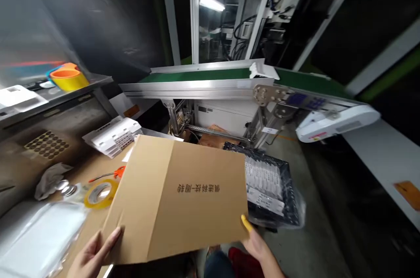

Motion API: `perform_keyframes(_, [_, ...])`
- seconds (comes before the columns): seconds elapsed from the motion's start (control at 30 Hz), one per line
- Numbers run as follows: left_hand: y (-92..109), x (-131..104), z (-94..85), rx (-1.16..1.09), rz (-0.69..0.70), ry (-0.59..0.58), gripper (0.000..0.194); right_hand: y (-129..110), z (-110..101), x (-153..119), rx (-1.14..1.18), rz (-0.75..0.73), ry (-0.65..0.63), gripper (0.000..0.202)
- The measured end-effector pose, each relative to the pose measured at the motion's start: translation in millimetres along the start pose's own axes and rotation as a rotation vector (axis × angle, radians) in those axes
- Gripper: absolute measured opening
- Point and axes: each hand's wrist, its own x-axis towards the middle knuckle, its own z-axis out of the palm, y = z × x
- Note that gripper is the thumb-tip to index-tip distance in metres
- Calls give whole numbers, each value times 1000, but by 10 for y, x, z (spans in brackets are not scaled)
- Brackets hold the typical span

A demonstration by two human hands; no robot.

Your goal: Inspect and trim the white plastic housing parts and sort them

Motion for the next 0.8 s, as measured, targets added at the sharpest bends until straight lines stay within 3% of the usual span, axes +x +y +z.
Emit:
perform_keyframes(0.07, [-137, 170, 223, 0, -17, -89, 70, -89, -202, -118, 36, -102, 105, 66])
perform_keyframes(0.13, [-327, 358, 576, 36, -8, -79, 63, -173, -497, -259, 17, -190, 225, 65])
perform_keyframes(0.2, [-502, 552, 1041, -3, 11, -81, 59, -229, -808, -412, -46, -252, 343, 60])
perform_keyframes(0.27, [-620, 735, 1553, -141, 11, -179, 61, -239, -1082, -545, -125, -283, 443, 52])
perform_keyframes(0.37, [-660, 937, 2258, -141, -56, -268, 57, -175, -1438, -613, -224, -293, 543, 45])
perform_keyframes(0.5, [-453, 1022, 3010, 208, 39, -336, 39, -61, -1964, -374, -337, -258, 698, 44])
perform_keyframes(0.63, [-44, 1086, 3777, 530, 190, -317, 40, -57, -2485, 174, -464, -233, 852, 63])
perform_keyframes(0.7, [166, 1192, 4186, 617, 225, -276, 43, -90, -2661, 506, -541, -270, 851, 72])
perform_keyframes(0.8, [401, 1414, 4741, 728, 328, -247, 48, -102, -2801, 965, -677, -290, 802, 68])
